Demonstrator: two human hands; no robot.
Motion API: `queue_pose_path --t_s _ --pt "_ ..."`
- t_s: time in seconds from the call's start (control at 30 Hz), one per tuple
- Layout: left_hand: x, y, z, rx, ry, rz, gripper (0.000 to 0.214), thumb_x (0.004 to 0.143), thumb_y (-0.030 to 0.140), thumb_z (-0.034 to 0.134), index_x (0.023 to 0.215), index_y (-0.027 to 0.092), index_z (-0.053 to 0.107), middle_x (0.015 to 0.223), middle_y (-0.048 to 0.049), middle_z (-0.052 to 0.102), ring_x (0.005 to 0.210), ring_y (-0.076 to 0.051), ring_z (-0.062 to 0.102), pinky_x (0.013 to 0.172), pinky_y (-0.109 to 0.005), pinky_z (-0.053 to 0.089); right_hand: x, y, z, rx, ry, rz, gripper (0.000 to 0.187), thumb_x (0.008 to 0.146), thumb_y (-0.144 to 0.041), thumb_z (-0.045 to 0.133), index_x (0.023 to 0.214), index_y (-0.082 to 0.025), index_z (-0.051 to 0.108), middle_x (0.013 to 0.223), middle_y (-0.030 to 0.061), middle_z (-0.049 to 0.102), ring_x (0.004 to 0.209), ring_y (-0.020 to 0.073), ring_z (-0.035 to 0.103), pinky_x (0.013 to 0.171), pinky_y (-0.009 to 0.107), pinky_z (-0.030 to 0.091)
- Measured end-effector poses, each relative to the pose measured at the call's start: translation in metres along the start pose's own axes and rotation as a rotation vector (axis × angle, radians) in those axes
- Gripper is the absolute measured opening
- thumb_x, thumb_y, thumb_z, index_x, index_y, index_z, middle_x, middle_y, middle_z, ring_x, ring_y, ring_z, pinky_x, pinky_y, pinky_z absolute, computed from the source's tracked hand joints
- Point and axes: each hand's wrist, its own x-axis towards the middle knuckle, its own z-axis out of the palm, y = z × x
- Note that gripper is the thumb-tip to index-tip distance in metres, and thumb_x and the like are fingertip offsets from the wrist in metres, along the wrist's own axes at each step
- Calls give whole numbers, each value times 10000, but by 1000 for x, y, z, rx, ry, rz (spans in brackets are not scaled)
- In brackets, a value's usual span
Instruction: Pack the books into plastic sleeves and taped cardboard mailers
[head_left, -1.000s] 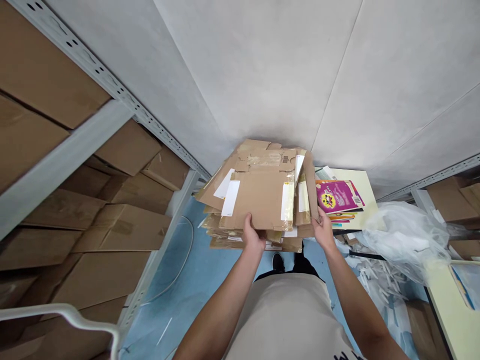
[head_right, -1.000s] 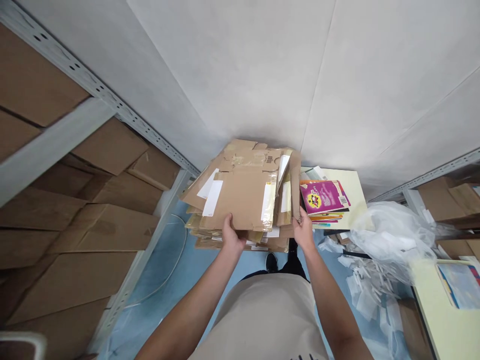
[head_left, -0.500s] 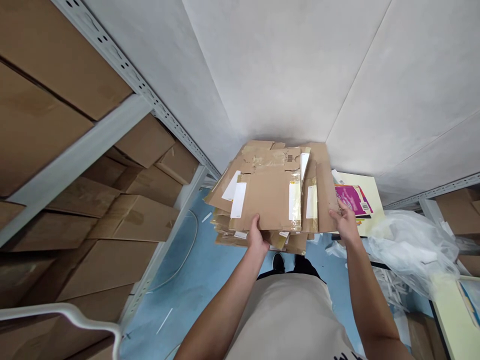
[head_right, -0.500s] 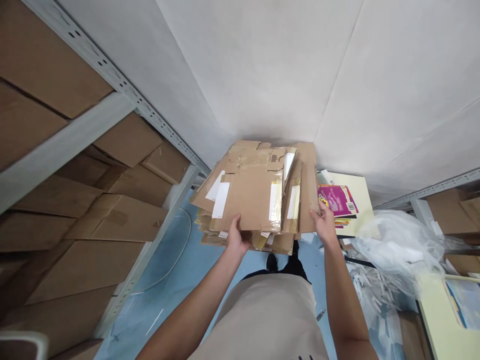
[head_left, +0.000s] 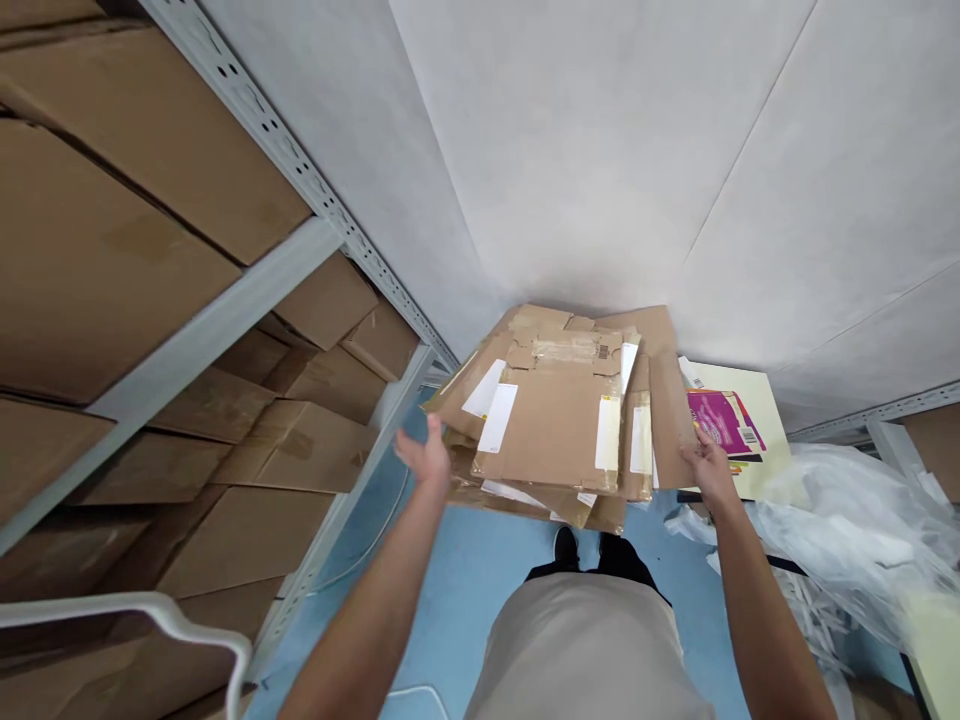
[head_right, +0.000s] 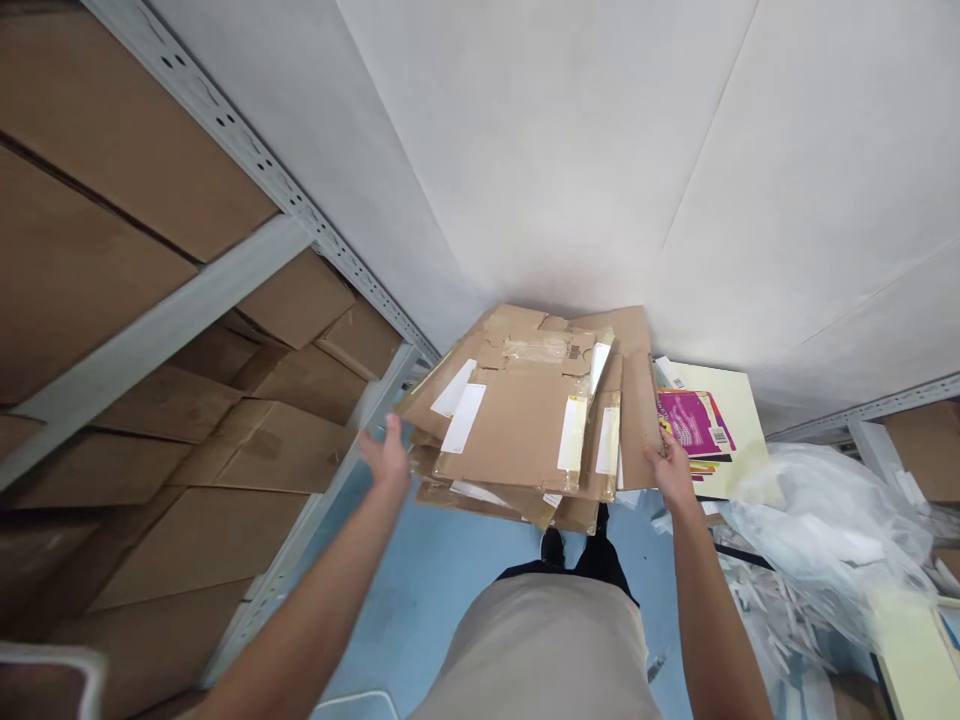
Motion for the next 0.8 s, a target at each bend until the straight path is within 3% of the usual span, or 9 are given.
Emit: queue_pose_path --t_s 0.03,0.1,0.23,0.37,0.5,0.63,0.8 --pt "23 12 -1 24 9 36 838 733 471 739 1420 164 370 1610 -157 193 1507 -265 69 1224 -424 75 0 1 0 -10 -10 -2 662 674 -376 710 1296 -180 595 1129 147 719 981 324 695 872 508 551" --pt "60 31 6 151 -80 84 894 607 414 848 1354 127 450 1593 -194 230 1499 -315 92 1217 -443 65 1 -1 -1 -29 -19 -10 664 676 -399 722 1295 -195 598 1134 147 719 1002 328 688 880 520 544" --pt "94 32 31 305 -346 -57 668 579 432 859 1113 123 602 1403 -246 514 1351 -409 425 1138 -530 272 -3 -28 1 -59 -20 -46 635 679 -420 733 1272 -220 621 1168 143 707 1025 333 676 913 547 522" --pt "96 14 36 326 -347 -29 587 469 352 908 958 169 641 1267 -237 625 1252 -407 538 1074 -500 371 -10 -75 7 -93 -52 -136 572 702 -394 720 1243 -224 643 1191 109 703 1079 311 654 975 500 491" --pt "90 10 26 408 -319 49 741 434 345 902 1092 157 616 1290 -218 615 1266 -396 523 1071 -485 379 -13 -110 11 -142 -78 -176 552 692 -397 717 1212 -217 662 1194 87 702 1089 304 650 989 467 488" --pt "79 12 22 686 -372 183 829 554 373 826 1276 107 515 1332 -243 561 1307 -400 469 1074 -482 370 -17 -119 7 -219 -75 -211 520 712 -377 686 1202 -203 669 1190 77 705 1094 294 647 987 444 493" --pt "69 14 19 789 -331 301 914 606 408 794 1374 103 403 1366 -219 485 1302 -409 444 1066 -477 374 -27 -114 -17 -342 79 -218 549 715 -403 673 1216 -181 668 1167 90 716 1053 300 667 921 435 530"
